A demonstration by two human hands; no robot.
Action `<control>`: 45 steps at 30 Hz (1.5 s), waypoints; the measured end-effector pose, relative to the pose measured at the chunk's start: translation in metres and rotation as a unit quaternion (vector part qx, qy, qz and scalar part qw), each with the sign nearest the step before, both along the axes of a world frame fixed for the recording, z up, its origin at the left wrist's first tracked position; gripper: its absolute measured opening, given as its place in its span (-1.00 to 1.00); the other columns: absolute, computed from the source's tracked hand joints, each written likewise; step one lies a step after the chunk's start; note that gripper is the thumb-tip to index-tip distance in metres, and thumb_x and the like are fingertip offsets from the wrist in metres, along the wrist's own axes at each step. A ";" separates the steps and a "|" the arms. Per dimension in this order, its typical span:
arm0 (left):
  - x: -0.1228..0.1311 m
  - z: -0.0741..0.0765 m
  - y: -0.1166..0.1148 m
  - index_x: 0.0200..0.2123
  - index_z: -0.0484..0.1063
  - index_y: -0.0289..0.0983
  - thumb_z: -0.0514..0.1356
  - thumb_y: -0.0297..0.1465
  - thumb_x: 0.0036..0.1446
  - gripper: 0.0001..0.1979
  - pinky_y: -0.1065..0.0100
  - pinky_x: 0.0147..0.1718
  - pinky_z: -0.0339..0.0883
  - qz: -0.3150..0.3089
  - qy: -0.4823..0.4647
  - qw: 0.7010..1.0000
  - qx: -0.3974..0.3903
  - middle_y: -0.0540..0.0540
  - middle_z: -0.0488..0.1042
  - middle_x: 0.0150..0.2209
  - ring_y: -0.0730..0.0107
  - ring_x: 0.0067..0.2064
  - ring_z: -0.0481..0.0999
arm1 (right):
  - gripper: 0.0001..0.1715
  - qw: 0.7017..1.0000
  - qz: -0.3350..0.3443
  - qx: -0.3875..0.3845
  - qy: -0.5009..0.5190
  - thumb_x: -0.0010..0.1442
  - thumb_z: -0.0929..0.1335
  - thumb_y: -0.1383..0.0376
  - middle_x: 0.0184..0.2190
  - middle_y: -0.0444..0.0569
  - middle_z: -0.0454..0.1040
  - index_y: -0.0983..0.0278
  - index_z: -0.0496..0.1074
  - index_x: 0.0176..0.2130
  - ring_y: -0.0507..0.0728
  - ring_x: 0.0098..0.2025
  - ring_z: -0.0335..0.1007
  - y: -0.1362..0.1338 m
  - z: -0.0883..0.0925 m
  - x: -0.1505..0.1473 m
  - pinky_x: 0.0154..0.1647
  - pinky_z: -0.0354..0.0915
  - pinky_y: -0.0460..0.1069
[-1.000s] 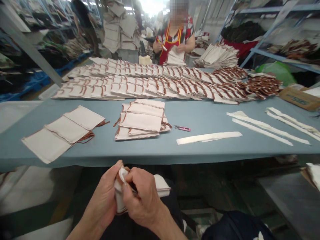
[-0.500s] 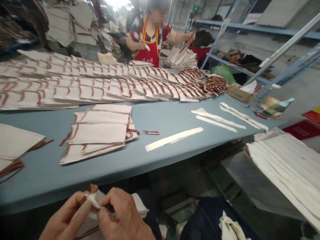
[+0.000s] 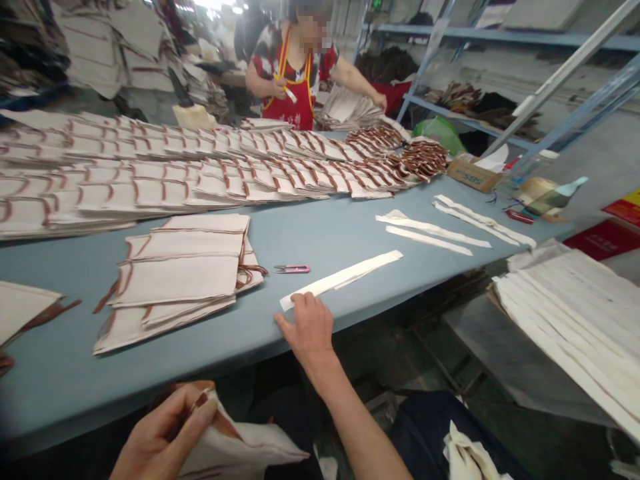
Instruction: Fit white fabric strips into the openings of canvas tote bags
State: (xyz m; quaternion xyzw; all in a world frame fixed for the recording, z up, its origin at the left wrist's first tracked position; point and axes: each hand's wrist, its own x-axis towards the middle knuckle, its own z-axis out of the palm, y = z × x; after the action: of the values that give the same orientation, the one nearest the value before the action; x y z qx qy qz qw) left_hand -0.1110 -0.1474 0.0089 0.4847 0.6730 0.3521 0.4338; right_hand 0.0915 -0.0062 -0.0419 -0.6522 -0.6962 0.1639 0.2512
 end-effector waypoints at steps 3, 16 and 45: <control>0.006 0.002 0.009 -0.55 0.41 -0.22 0.18 0.00 0.26 -0.52 0.46 -0.48 0.29 -0.011 0.021 1.000 0.006 0.03 0.45 -0.55 0.37 -0.48 0.41 | -0.87 1.000 -0.001 -0.004 -0.030 0.28 0.47 0.24 -0.23 0.09 0.57 0.27 0.54 -0.22 0.26 -0.17 0.46 0.014 -0.008 -0.002 -0.16 0.22 0.03; 0.034 -0.007 0.081 -0.36 0.29 -0.17 0.03 -0.19 0.39 -0.72 0.36 -0.34 0.34 -0.122 0.281 0.951 0.044 0.02 0.54 -0.45 0.25 -0.37 0.60 | -0.65 0.995 -0.001 -0.081 0.066 0.36 0.31 0.14 -0.53 -0.15 0.50 0.18 0.54 -0.40 0.11 -0.44 0.37 0.032 0.001 0.028 -0.39 0.03 -0.04; 0.091 -0.022 0.145 0.39 0.26 -0.38 -0.01 -0.30 0.46 -0.47 0.02 -0.23 0.52 -0.328 0.467 0.821 0.022 -0.40 0.70 -0.25 -0.22 -0.18 0.72 | -0.64 0.756 -0.330 -0.005 0.565 0.42 0.39 0.16 -0.01 0.04 0.52 0.31 0.44 0.10 0.16 -0.12 0.54 0.181 -0.002 0.182 -0.13 0.54 0.11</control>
State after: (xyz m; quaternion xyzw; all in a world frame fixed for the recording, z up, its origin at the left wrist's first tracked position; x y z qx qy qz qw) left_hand -0.0197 -0.0020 -0.0129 0.7922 0.5888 -0.0647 0.1469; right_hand 0.2734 0.1744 -0.0440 -0.6312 -0.1683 0.4133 0.6344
